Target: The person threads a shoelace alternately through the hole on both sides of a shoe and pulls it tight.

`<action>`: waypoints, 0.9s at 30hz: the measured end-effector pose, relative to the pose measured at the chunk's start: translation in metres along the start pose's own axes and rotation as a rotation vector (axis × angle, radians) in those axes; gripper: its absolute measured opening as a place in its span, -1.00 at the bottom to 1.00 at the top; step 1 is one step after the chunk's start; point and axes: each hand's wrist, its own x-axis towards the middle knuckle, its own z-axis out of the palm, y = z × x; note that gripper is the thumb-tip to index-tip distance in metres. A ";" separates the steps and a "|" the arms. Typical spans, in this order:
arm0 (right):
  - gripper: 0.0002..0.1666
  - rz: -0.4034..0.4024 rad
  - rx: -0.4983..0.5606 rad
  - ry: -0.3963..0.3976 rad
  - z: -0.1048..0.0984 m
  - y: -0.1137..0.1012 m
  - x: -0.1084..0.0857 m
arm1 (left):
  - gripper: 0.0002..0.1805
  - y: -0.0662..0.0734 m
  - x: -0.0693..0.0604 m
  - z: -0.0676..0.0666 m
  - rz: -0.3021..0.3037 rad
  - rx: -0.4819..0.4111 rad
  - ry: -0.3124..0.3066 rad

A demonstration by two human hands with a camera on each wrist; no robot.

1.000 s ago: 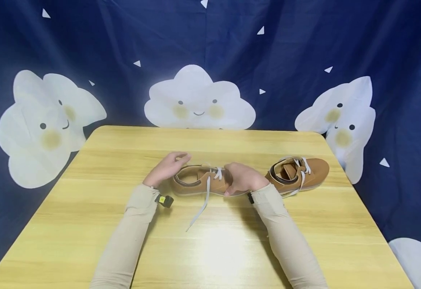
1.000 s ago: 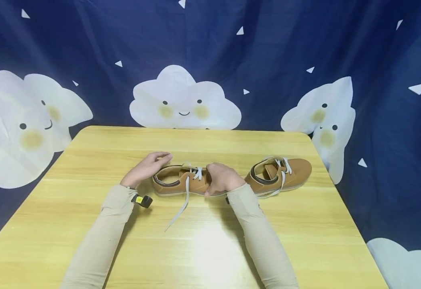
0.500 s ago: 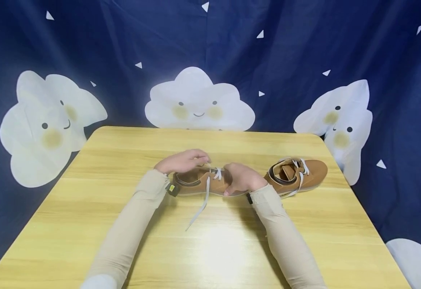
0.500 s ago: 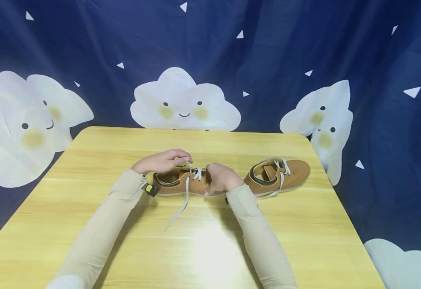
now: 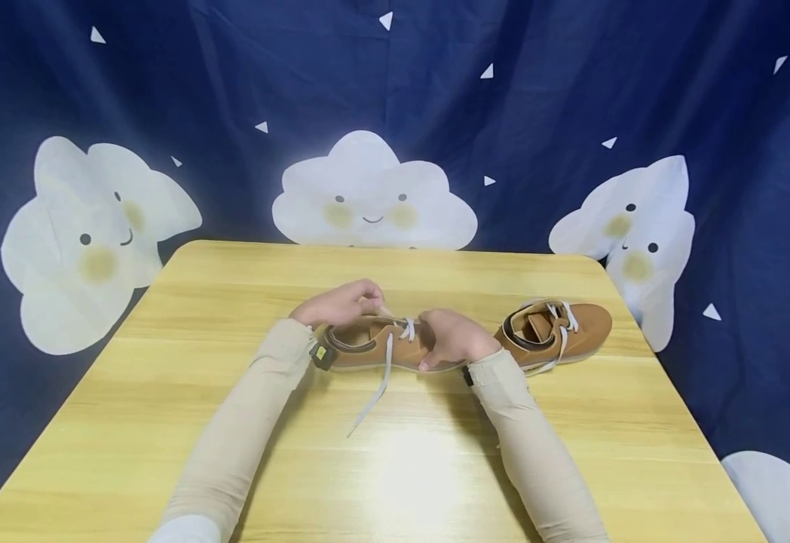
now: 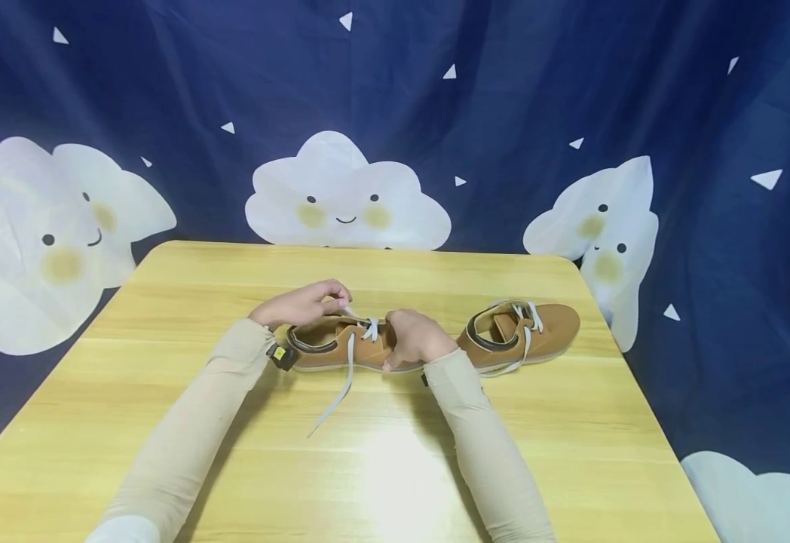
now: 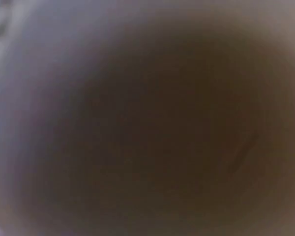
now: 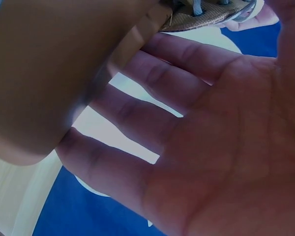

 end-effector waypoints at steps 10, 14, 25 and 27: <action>0.06 -0.003 0.012 0.000 0.000 0.000 -0.001 | -0.55 -0.008 -0.006 -0.002 -0.014 -0.072 0.053; 0.25 -0.002 0.051 -0.019 0.001 0.004 -0.004 | -0.35 -0.008 -0.027 -0.004 -0.048 -0.112 0.132; -0.07 0.028 -0.016 0.037 0.000 0.018 -0.019 | 0.13 -0.006 -0.081 0.016 -0.052 0.049 0.137; -0.19 0.029 -0.014 0.051 0.001 0.018 -0.018 | 0.10 -0.006 -0.080 0.021 -0.041 0.110 0.161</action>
